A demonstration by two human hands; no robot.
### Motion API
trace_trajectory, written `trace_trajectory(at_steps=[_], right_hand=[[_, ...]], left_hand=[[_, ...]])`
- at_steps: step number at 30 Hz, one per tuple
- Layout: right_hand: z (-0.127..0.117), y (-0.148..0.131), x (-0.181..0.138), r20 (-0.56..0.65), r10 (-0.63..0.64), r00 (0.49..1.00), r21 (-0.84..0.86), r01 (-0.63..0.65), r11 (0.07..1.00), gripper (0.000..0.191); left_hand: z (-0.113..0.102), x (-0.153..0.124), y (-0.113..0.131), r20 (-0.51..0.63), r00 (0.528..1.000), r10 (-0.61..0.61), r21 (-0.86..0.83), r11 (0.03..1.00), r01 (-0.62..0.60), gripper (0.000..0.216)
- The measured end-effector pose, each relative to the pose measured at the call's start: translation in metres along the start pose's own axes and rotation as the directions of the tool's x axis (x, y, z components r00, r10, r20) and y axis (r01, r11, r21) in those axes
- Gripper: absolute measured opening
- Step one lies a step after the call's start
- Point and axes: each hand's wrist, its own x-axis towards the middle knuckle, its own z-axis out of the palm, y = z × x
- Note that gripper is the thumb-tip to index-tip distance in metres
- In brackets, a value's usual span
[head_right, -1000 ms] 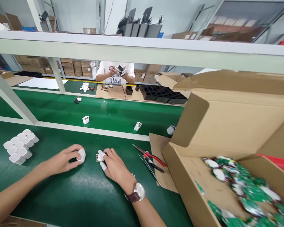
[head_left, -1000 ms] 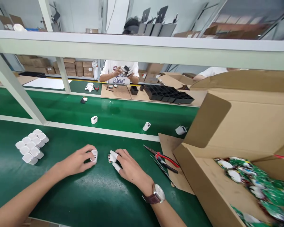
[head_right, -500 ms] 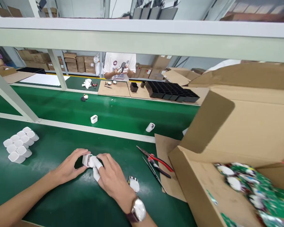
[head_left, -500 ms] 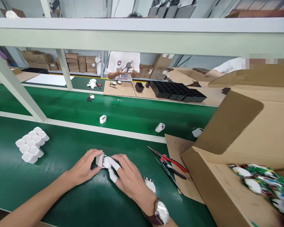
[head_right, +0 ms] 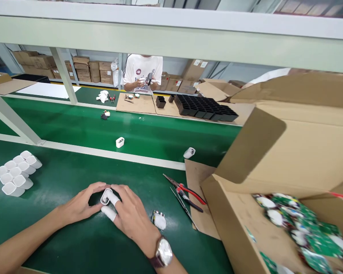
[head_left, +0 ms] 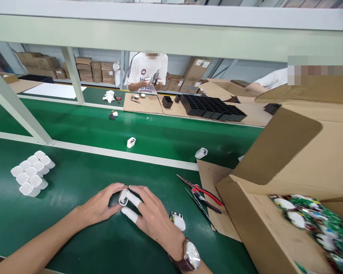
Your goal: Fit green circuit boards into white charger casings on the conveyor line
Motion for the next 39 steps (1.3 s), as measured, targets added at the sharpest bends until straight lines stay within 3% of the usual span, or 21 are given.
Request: trace_trajectory(at_steps=[3,5,9,12,14,17,19,21,23,25,26,28,30,32,35,39], right_hand=[[0.003,0.0,0.001,0.071,0.045,0.996,0.017,-0.047,0.999,0.033],[0.006,0.001,0.0,0.077,0.086,0.993,0.047,-0.09,0.995,0.038],[0.012,0.003,-0.004,0.011,0.139,0.99,0.06,-0.14,0.988,0.04],[0.009,0.007,-0.001,-0.051,0.136,0.989,0.005,-0.136,0.991,0.042],[-0.003,0.015,0.001,-0.116,0.136,0.984,-0.026,-0.14,0.99,0.042],[-0.037,0.033,-0.005,-0.209,0.193,0.959,-0.073,-0.212,0.975,0.039],[-0.065,0.044,-0.024,-0.171,0.258,0.951,-0.124,-0.281,0.952,0.037],[-0.087,0.048,-0.053,-0.032,0.341,0.94,-0.179,-0.341,0.923,0.035],[-0.096,0.048,-0.087,0.128,0.396,0.909,-0.207,-0.366,0.907,0.035],[-0.091,0.048,-0.115,0.234,0.429,0.872,-0.192,-0.391,0.9,0.033],[-0.084,0.049,-0.124,0.26,0.445,0.857,-0.183,-0.408,0.894,0.032],[-0.069,0.054,-0.126,0.287,0.438,0.852,-0.147,-0.413,0.899,0.039],[-0.054,0.058,-0.112,0.314,0.389,0.866,-0.091,-0.381,0.92,0.049],[-0.043,0.059,-0.087,0.346,0.319,0.883,-0.031,-0.329,0.944,0.06],[-0.033,0.062,-0.053,0.395,0.255,0.883,0.023,-0.287,0.958,0.073],[-0.022,0.066,-0.037,0.414,0.256,0.873,0.026,-0.293,0.956,0.06]], left_hand=[[0.002,0.0,0.002,0.033,0.999,0.02,-0.051,0.999,-0.018,0.049],[0.004,0.001,0.003,-0.013,0.996,0.093,0.027,0.995,-0.093,0.035],[0.008,0.005,0.006,-0.134,0.949,0.286,0.269,0.932,-0.243,0.012],[0.006,0.011,0.013,-0.217,0.913,0.345,0.32,0.909,-0.267,0.008],[0.003,0.015,0.019,-0.233,0.904,0.359,0.343,0.9,-0.269,0.01],[-0.007,0.019,0.022,-0.136,0.925,0.355,0.375,0.882,-0.284,0.016],[-0.023,0.027,0.012,-0.068,0.942,0.33,0.37,0.885,-0.283,0.016],[-0.051,0.045,-0.008,-0.065,0.963,0.262,0.389,0.895,-0.217,0.014],[-0.09,0.071,-0.035,-0.167,0.979,0.118,0.461,0.887,-0.028,0.014],[-0.134,0.099,-0.062,-0.377,0.918,-0.121,0.502,0.806,0.312,0.012],[-0.154,0.11,-0.073,-0.453,0.874,-0.173,0.497,0.766,0.409,0.011],[-0.187,0.124,-0.091,-0.548,0.803,-0.236,0.473,0.704,0.529,0.009],[-0.204,0.127,-0.102,-0.576,0.776,-0.259,0.456,0.685,0.568,0.009],[-0.208,0.122,-0.104,-0.58,0.771,-0.264,0.444,0.691,0.57,0.01],[-0.213,0.094,-0.093,-0.602,0.768,-0.22,0.435,0.716,0.546,0.028],[-0.233,0.018,-0.055,-0.667,0.725,-0.17,0.43,0.707,0.562,0.04]])
